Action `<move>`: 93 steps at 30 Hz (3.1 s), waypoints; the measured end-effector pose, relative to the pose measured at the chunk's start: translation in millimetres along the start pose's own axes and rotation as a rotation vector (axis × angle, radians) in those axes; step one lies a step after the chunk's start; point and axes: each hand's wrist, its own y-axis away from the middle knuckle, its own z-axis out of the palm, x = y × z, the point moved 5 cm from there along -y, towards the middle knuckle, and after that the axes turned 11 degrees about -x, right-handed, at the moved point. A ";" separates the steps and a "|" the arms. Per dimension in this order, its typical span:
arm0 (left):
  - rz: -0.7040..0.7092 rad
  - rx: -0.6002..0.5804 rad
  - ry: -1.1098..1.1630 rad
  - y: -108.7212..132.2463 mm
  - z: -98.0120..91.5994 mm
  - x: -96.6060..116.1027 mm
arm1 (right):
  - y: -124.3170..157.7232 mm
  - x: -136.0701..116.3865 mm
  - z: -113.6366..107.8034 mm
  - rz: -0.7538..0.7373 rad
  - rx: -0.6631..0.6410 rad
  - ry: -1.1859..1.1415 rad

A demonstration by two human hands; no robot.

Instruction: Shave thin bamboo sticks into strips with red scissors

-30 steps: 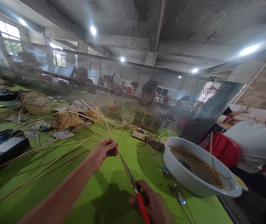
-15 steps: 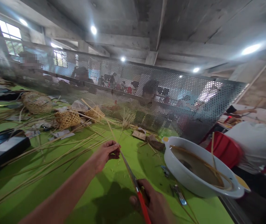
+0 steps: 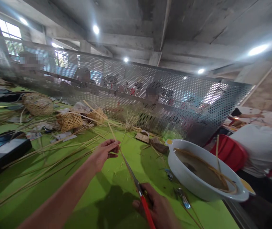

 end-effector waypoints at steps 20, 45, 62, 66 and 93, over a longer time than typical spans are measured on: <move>0.018 -0.014 0.034 -1.2 2.9 -7.5 | 2.0 -4.9 -0.2 0.012 0.007 -0.035; -0.020 -0.010 0.035 -0.2 3.3 -7.0 | 0.0 0.8 -2.9 -0.045 0.041 -0.049; -0.001 -0.026 0.103 0.7 9.9 -9.9 | -0.7 0.1 -1.2 -0.027 0.012 -0.009; -0.001 -0.024 0.114 0.7 9.5 -10.4 | -2.4 -0.4 0.9 -0.057 0.022 -0.058; -0.008 -0.036 0.090 -0.4 7.9 -11.9 | -3.2 5.7 0.7 -0.002 0.026 -0.019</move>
